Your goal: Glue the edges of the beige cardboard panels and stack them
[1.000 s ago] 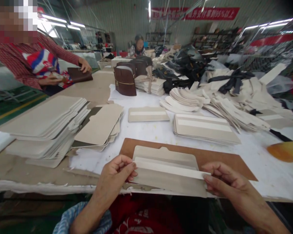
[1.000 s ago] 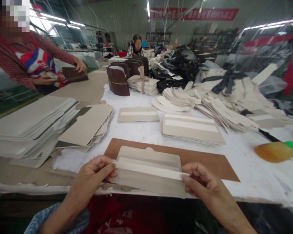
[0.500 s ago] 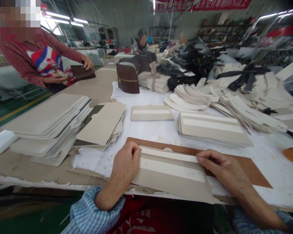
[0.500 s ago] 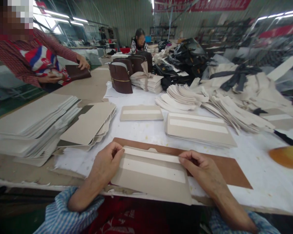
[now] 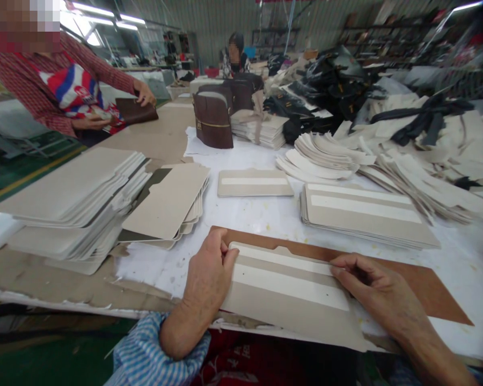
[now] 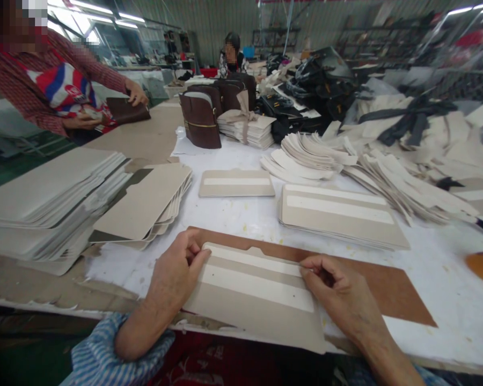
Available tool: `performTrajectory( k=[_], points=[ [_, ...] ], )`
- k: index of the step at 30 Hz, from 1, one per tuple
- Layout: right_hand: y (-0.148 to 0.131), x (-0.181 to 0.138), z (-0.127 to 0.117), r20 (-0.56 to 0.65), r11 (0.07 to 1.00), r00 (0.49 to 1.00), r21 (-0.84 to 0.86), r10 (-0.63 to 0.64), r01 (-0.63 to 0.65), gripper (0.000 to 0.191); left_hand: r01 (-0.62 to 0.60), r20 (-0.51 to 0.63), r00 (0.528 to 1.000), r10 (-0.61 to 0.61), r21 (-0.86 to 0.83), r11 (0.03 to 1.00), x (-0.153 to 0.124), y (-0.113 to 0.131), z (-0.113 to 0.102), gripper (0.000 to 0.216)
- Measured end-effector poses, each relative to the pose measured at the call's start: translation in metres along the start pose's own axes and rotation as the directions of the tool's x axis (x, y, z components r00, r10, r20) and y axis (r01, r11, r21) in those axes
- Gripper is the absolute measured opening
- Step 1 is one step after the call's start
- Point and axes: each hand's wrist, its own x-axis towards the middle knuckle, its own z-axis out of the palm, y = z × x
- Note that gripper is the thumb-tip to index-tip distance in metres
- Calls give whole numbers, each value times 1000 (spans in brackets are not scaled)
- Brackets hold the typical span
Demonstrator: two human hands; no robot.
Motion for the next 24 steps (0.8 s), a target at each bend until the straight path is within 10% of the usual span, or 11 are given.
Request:
performTrajectory(
  k=[24],
  points=[
    [-29,-4,2,-128,999,991,-11,-42,41,28,-6,1,1000,6,72,997,6,-5,-2,36]
  ],
)
